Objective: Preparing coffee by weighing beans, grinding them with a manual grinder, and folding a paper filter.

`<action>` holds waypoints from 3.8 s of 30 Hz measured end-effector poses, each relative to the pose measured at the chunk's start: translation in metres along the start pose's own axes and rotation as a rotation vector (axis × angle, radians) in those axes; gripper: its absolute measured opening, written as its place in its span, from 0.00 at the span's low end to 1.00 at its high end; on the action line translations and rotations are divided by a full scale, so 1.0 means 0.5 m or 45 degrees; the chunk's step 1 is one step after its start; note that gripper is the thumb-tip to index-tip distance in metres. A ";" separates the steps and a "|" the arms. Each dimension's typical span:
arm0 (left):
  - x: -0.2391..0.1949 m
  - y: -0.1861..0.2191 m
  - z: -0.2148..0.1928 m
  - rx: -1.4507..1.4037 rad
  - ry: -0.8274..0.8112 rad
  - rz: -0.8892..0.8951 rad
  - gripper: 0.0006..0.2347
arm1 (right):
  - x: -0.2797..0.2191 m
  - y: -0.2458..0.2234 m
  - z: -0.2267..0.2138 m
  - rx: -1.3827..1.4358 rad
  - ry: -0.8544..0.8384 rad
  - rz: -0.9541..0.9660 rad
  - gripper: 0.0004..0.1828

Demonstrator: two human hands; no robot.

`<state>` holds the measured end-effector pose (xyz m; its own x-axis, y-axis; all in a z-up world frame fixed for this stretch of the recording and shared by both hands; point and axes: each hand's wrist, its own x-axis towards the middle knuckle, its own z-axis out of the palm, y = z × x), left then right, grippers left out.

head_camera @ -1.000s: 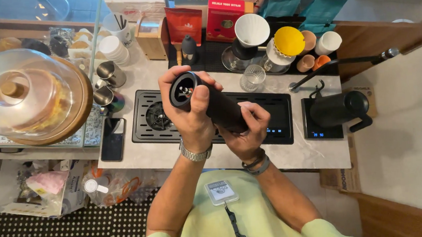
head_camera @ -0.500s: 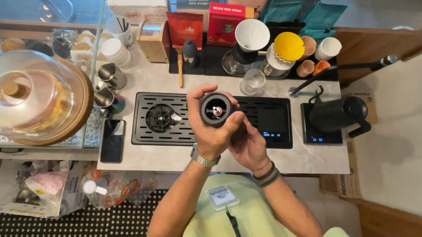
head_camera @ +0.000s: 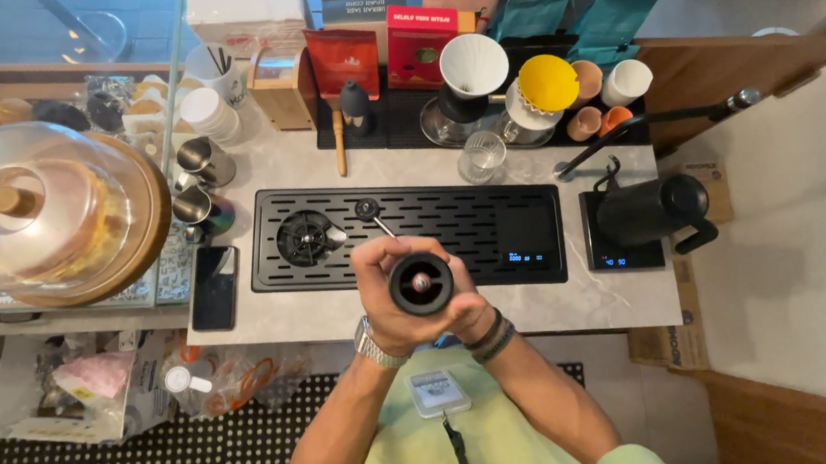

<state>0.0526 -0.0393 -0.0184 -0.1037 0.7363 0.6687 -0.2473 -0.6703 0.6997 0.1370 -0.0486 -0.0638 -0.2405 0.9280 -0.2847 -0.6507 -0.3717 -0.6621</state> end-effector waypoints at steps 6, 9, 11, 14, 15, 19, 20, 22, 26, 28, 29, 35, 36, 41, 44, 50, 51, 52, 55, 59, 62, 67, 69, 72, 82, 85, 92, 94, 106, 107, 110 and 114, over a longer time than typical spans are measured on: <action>-0.045 0.011 -0.070 0.025 0.067 -0.129 0.46 | 0.015 0.080 -0.008 -0.460 -0.170 0.006 0.15; -0.075 0.025 -0.135 0.191 0.118 -0.229 0.40 | 0.044 0.123 -0.022 -0.673 -0.262 -0.017 0.14; -0.100 0.035 -0.165 0.328 0.176 -0.265 0.35 | 0.101 0.170 -0.093 -0.779 -0.310 -0.020 0.14; -0.119 0.048 -0.176 0.412 0.315 -0.374 0.32 | 0.237 0.233 -0.221 -1.939 0.076 -0.386 0.09; -0.120 0.052 -0.177 0.416 0.362 -0.466 0.33 | 0.270 0.234 -0.227 -2.109 0.181 -0.326 0.12; -0.131 0.047 -0.188 0.485 0.380 -0.541 0.34 | 0.437 0.309 -0.363 -2.233 0.375 0.164 0.26; -0.129 0.053 -0.189 0.493 0.395 -0.539 0.34 | 0.445 0.309 -0.363 -2.240 0.357 0.164 0.26; -0.126 0.059 -0.189 0.445 0.375 -0.696 0.34 | 0.463 0.307 -0.368 -1.435 0.324 0.316 0.28; -0.134 0.037 -0.195 0.468 0.363 -0.813 0.34 | 0.392 0.243 -0.333 -0.699 0.224 0.402 0.22; -0.126 0.034 -0.196 0.526 0.290 -0.973 0.35 | 0.334 0.180 -0.291 -0.405 0.091 0.191 0.26; -0.119 0.036 -0.193 0.515 0.284 -0.979 0.35 | 0.302 0.145 -0.257 -0.408 0.103 0.188 0.26; -0.069 0.046 -0.166 0.651 0.119 -1.063 0.34 | 0.117 -0.068 -0.022 -1.057 -0.237 -0.574 0.25; -0.060 0.050 -0.160 0.675 0.098 -1.061 0.33 | 0.101 -0.083 -0.009 -1.100 -0.312 -0.657 0.24; -0.044 0.059 -0.145 0.752 -0.006 -1.078 0.33 | 0.041 -0.132 0.043 -1.376 -0.431 -0.826 0.20; -0.037 0.067 -0.141 0.791 -0.056 -1.095 0.33 | 0.030 -0.133 0.044 -1.489 -0.418 -0.880 0.20; -0.026 0.087 -0.137 0.870 -0.137 -1.099 0.32 | 0.021 -0.126 0.049 -1.515 -0.445 -0.939 0.19; -0.025 0.090 -0.138 0.876 -0.147 -1.102 0.32 | 0.020 -0.124 0.048 -1.542 -0.431 -0.957 0.19; -0.025 0.093 -0.138 0.882 -0.156 -1.106 0.32 | 0.019 -0.124 0.048 -1.568 -0.418 -0.976 0.19; -0.026 0.095 -0.140 0.858 -0.139 -1.120 0.33 | 0.013 -0.123 0.054 -1.598 -0.425 -1.002 0.19; -0.032 0.091 -0.149 0.789 -0.109 -1.116 0.33 | 0.006 -0.124 0.057 -1.638 -0.458 -1.046 0.20; -0.042 0.082 -0.154 0.743 -0.094 -1.138 0.34 | -0.003 -0.124 0.066 -1.706 -0.469 -1.111 0.19; -0.048 0.080 -0.159 0.782 -0.066 -0.919 0.29 | -0.020 -0.141 0.081 -1.721 -0.541 -1.089 0.19; -0.046 0.084 -0.158 0.774 -0.074 -0.897 0.29 | -0.026 -0.153 0.090 -1.745 -0.564 -1.077 0.19; -0.046 0.085 -0.150 0.802 -0.081 -0.866 0.28 | -0.031 -0.165 0.097 -1.802 -0.596 -1.075 0.20; -0.052 0.044 -0.127 0.912 -0.010 -0.772 0.28 | -0.031 -0.168 0.085 -1.987 -0.607 -1.164 0.23; -0.056 0.030 -0.123 0.892 0.019 -0.736 0.28 | -0.041 -0.173 0.099 -2.190 -0.627 -1.315 0.23; -0.092 -0.002 -0.152 0.824 0.013 -0.335 0.30 | -0.029 -0.207 0.035 -2.740 -0.552 -1.863 0.10; -0.100 0.002 -0.161 0.747 -0.025 -0.307 0.25 | -0.044 -0.202 0.020 -2.640 -0.608 -1.683 0.09; -0.028 -0.344 -0.194 0.421 -0.230 -0.822 0.33 | 0.187 -0.049 -0.161 -1.994 -0.075 -0.976 0.18; -0.016 -0.374 -0.191 0.418 -0.242 -0.823 0.33 | 0.181 -0.060 -0.149 -1.992 -0.062 -0.975 0.18; 0.024 -0.475 -0.192 0.304 -0.194 -0.856 0.29 | 0.166 -0.090 -0.130 -1.765 0.090 -0.943 0.21; 0.036 -0.600 -0.211 0.254 -0.252 -0.871 0.28 | 0.111 -0.072 -0.181 -1.719 0.270 -0.707 0.17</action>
<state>0.0232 0.1847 -0.2428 0.1914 0.9777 0.0866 -0.0125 -0.0858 0.9962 0.2123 0.0139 -0.1181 -0.0050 0.9796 0.2008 0.5555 0.1697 -0.8140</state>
